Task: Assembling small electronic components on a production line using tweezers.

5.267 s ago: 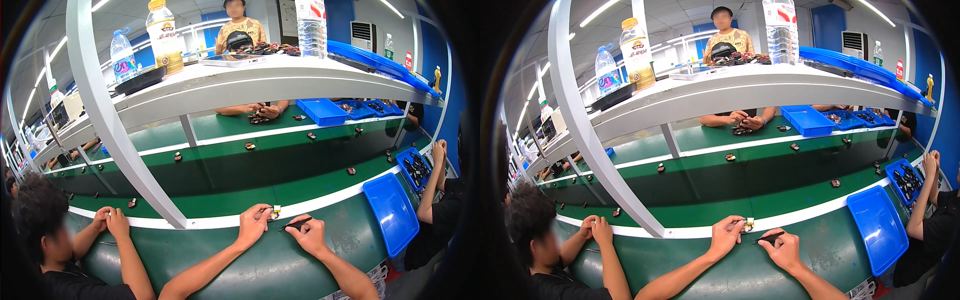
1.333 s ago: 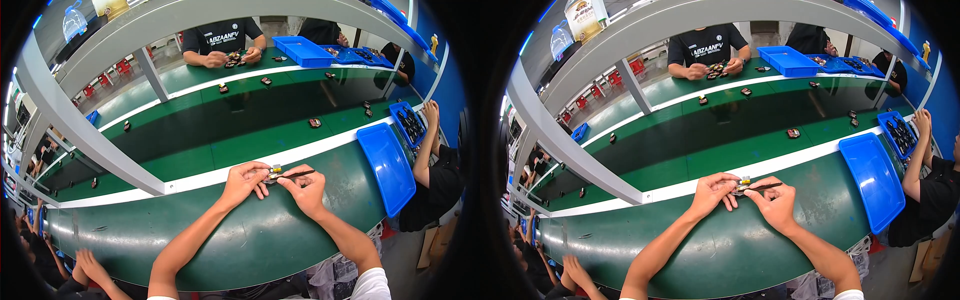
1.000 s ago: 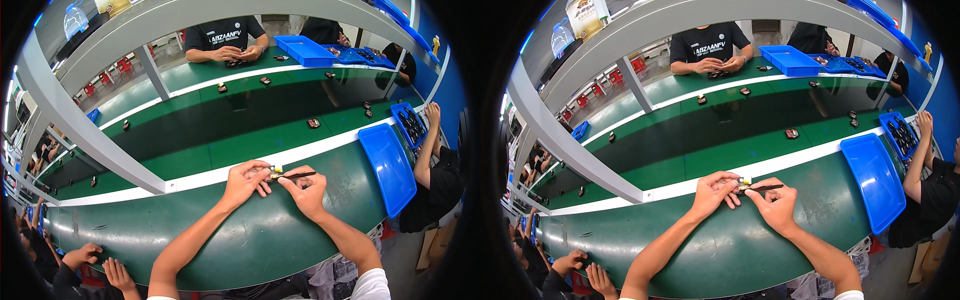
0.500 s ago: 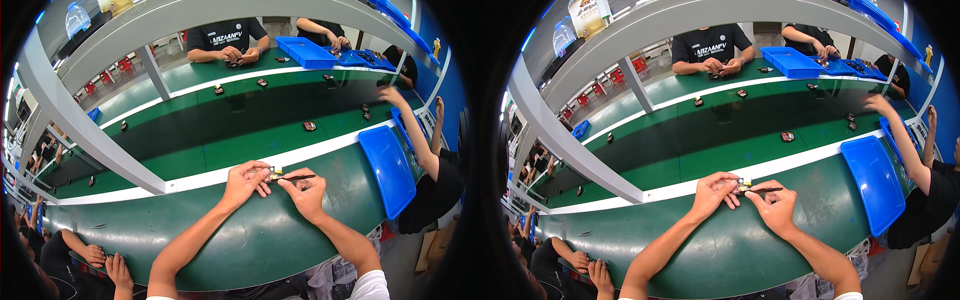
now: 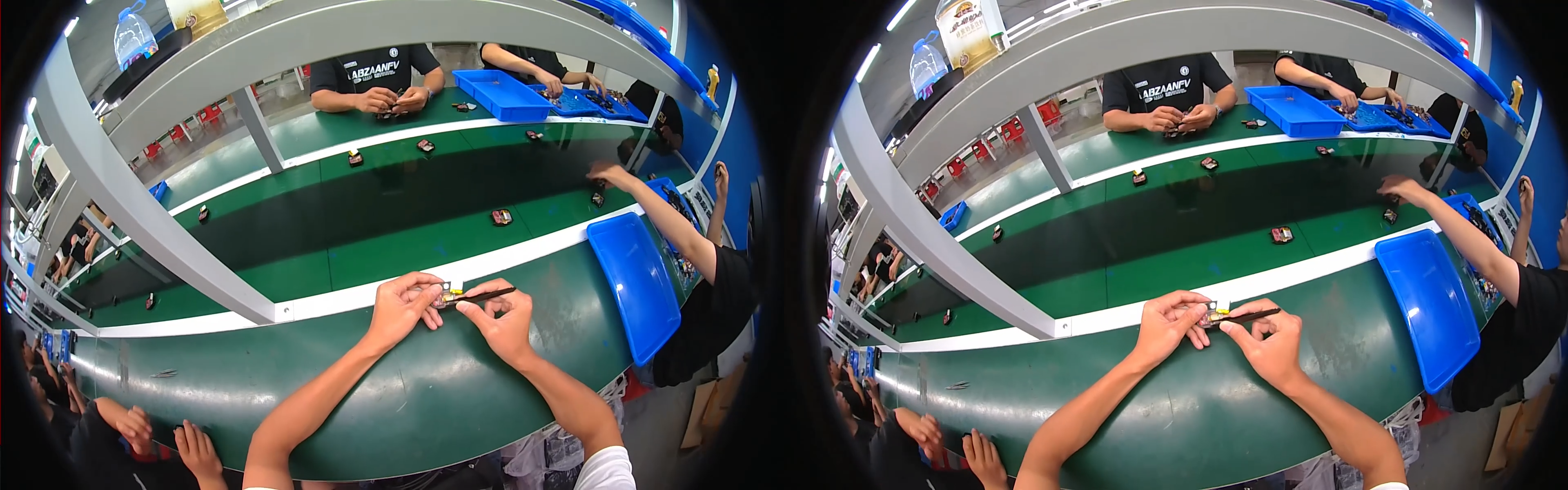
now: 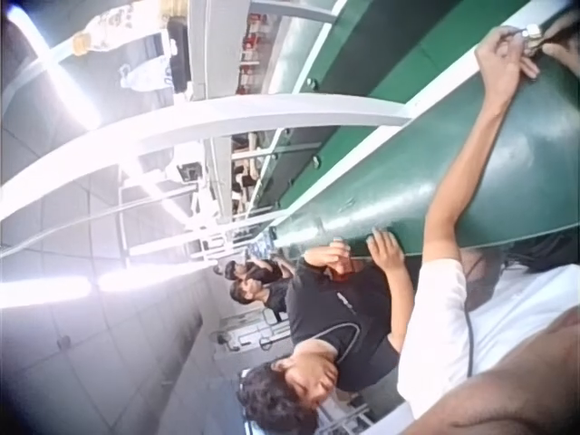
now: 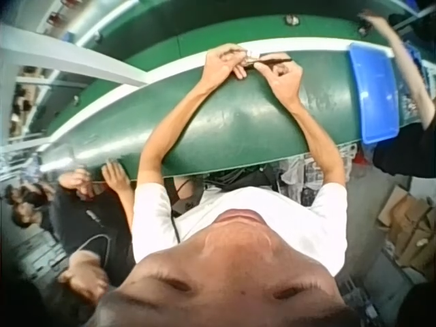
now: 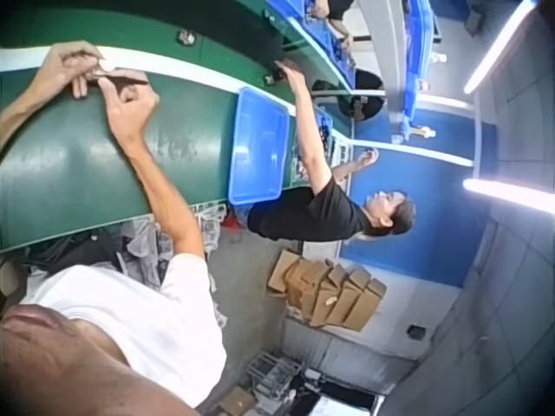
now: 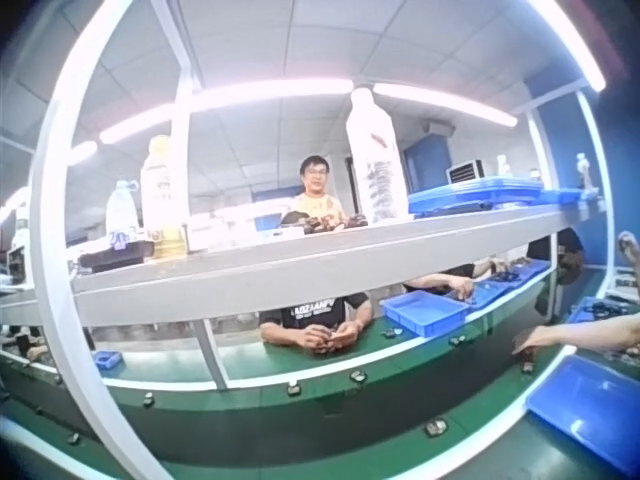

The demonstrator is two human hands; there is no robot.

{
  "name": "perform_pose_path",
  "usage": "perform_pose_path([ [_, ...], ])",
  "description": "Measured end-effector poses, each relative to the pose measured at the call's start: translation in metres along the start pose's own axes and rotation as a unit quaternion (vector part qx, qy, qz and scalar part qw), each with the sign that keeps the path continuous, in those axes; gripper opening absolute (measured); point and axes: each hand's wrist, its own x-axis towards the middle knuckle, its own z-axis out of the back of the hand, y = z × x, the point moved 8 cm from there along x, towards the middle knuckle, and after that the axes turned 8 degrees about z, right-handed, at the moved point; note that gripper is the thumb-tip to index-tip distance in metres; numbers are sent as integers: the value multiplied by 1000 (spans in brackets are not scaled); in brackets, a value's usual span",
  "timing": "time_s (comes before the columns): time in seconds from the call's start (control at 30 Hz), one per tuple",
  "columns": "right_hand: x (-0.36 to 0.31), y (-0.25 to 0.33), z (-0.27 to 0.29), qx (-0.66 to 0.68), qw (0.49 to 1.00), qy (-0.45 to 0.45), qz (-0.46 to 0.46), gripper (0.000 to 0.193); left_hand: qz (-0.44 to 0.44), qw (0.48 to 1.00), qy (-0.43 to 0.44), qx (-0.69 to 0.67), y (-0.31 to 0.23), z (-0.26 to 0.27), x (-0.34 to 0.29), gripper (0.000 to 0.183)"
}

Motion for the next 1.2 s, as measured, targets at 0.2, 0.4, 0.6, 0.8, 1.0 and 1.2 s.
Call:
perform_pose_path([
  [0.2, 2, 8, -1, -36, 999, 25, 30, 12, -2, 1000, 5, 4, -3, 0, 2, 22],
  [0.4, 3, 14, -2, -70, 995, 32, 70, 12, -2, 1000, 13, -5, -3, -1, 1, 23],
  [0.6, 2, 27, -4, -115, 983, 48, 137, 13, 22, 1000, 15, -7, -2, 0, 4, 22],
  [0.8, -1, 31, -8, -148, 969, 47, 192, 15, 16, 998, 27, 56, -6, -8, 2, 26],
  [1.0, -3, 41, -14, -171, 950, 61, 253, 16, 31, 998, 10, 62, -4, -4, 2, 27],
  [1.2, -6, 40, -15, -167, 944, 55, 278, 17, 50, 997, 13, 61, 0, -5, 8, 19],
])
